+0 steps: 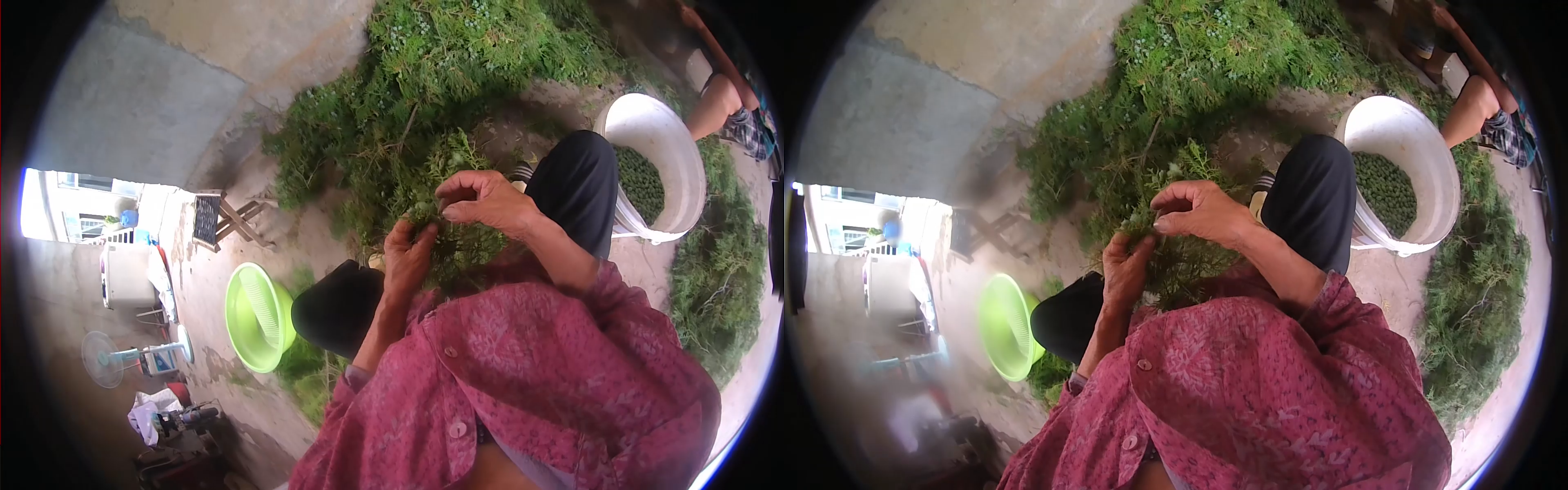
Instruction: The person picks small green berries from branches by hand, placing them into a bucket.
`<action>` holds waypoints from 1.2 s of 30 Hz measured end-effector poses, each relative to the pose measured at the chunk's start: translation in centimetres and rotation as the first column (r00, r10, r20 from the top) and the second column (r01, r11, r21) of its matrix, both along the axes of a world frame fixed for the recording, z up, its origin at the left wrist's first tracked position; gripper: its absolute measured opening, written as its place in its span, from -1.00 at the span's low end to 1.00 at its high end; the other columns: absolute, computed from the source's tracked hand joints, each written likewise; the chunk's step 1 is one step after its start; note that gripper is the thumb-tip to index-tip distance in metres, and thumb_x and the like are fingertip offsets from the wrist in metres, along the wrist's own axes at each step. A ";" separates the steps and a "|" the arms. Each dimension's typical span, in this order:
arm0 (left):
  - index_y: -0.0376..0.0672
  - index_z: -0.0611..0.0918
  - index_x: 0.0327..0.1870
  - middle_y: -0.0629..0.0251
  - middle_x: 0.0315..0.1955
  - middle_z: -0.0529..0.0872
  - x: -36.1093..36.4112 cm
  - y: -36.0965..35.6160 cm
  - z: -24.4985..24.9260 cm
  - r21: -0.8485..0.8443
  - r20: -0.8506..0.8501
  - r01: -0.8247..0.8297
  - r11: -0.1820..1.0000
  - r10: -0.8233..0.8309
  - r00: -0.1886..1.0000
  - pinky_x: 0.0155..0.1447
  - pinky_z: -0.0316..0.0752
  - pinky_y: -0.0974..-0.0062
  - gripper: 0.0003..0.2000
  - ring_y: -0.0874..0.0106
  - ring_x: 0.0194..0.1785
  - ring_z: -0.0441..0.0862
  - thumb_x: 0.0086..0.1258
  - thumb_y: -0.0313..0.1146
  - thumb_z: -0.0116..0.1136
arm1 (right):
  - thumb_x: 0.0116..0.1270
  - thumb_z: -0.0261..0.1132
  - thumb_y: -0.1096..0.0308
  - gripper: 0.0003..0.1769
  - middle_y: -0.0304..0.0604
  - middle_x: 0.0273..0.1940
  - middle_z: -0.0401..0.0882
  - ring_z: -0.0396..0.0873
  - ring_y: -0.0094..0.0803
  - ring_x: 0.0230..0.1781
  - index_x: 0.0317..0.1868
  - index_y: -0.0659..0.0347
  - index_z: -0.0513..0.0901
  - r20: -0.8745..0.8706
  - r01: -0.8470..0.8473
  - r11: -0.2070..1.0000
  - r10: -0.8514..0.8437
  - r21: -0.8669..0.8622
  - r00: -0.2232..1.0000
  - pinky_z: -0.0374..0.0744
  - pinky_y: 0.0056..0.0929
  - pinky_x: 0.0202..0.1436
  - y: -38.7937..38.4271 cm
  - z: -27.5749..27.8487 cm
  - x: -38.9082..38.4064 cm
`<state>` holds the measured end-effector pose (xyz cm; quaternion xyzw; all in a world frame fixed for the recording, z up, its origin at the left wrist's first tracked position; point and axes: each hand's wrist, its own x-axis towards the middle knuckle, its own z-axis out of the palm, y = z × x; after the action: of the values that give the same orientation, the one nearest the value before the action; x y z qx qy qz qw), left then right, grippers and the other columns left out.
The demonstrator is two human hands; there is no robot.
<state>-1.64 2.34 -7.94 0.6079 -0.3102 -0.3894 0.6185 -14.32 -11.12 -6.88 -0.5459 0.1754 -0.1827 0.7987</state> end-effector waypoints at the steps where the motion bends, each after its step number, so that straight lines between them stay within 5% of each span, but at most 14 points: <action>1: -0.21 0.58 -0.15 0.41 -0.28 0.63 0.1 -0.1 0.0 0.000 0.002 0.001 1.000 -0.001 1.000 -0.10 0.42 0.66 -0.84 0.65 -0.21 0.51 0.26 -0.54 0.08 | 0.10 0.31 0.38 -0.66 -0.23 -0.30 0.56 0.49 -0.59 -0.40 -0.10 0.30 0.53 0.006 -0.002 1.000 0.002 0.008 1.000 0.46 -0.61 -0.39 -0.2 0.0 0.0; 11: -0.22 0.59 -0.19 0.40 -0.37 0.64 0.3 0.4 -0.1 0.017 -0.089 0.049 0.999 -0.047 0.995 -0.23 0.45 0.66 -0.88 0.64 -0.32 0.52 0.28 -0.50 0.08 | 0.22 0.21 0.32 -0.67 -0.33 -0.26 0.56 0.47 -0.66 -0.34 -0.02 0.25 0.52 -0.012 0.020 0.987 -0.022 -0.157 1.000 0.45 -0.64 -0.28 -0.3 0.7 1.0; 16: -0.24 0.59 -0.20 0.31 -0.38 0.65 0.6 0.5 0.8 0.009 -0.146 0.077 0.997 -0.075 0.986 -0.22 0.49 0.62 -0.88 0.56 -0.33 0.57 0.31 -0.45 0.05 | 0.22 0.21 0.34 -0.70 -0.32 -0.26 0.58 0.49 -0.65 -0.29 -0.04 0.24 0.54 -0.041 0.024 0.996 -0.027 -0.090 0.999 0.45 -0.65 -0.25 -1.0 0.9 1.2; 19: -0.21 0.59 -0.21 0.38 -0.41 0.64 0.2 0.6 1.8 0.079 -0.330 0.041 0.996 -0.013 0.944 -0.28 0.43 0.68 -0.86 0.62 -0.35 0.52 0.33 -0.39 0.04 | 0.18 0.25 0.34 -0.70 -0.30 -0.25 0.58 0.50 -0.61 -0.25 -0.07 0.23 0.56 0.015 0.047 0.996 -0.046 -0.074 0.999 0.47 -0.61 -0.18 -0.8 1.0 1.1; 23: -0.22 0.59 -0.21 0.32 -0.39 0.66 0.5 0.6 0.1 0.042 -0.205 0.065 0.997 -0.055 0.977 -0.27 0.48 0.63 -0.88 0.57 -0.34 0.58 0.33 -0.42 0.04 | 0.13 0.30 0.33 -0.71 -0.29 -0.25 0.58 0.49 -0.59 -0.26 -0.12 0.22 0.58 0.034 0.007 0.959 0.003 -0.284 0.999 0.49 -0.57 -0.16 0.1 0.8 1.2; 33: -0.23 0.59 -0.25 0.44 -0.45 0.61 0.2 0.4 1.5 0.082 -0.039 0.076 0.994 -0.073 0.997 -0.23 0.39 0.67 -0.90 0.66 -0.36 0.48 0.31 -0.45 0.04 | 0.11 0.26 0.37 -0.84 -0.29 -0.42 0.57 0.47 -0.62 -0.37 -0.29 0.24 0.59 0.004 0.028 0.926 -0.029 -0.377 1.000 0.47 -0.55 -0.28 -0.4 0.3 1.2; 36: -0.23 0.59 -0.25 0.44 -0.45 0.62 0.3 0.6 1.8 0.123 -0.026 0.078 0.989 -0.076 0.997 -0.25 0.40 0.66 -0.89 0.66 -0.37 0.49 0.30 -0.45 0.05 | 0.17 0.24 0.37 -0.84 -0.35 -0.43 0.53 0.45 -0.63 -0.37 -0.28 0.27 0.56 -0.175 -0.043 0.811 -0.074 -0.583 0.982 0.44 -0.61 -0.29 -0.1 0.8 0.9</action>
<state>-1.38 2.90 -6.12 0.6284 -0.3021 -0.4381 0.5674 -13.47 -11.24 -6.04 -0.7780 0.1903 -0.1817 0.5706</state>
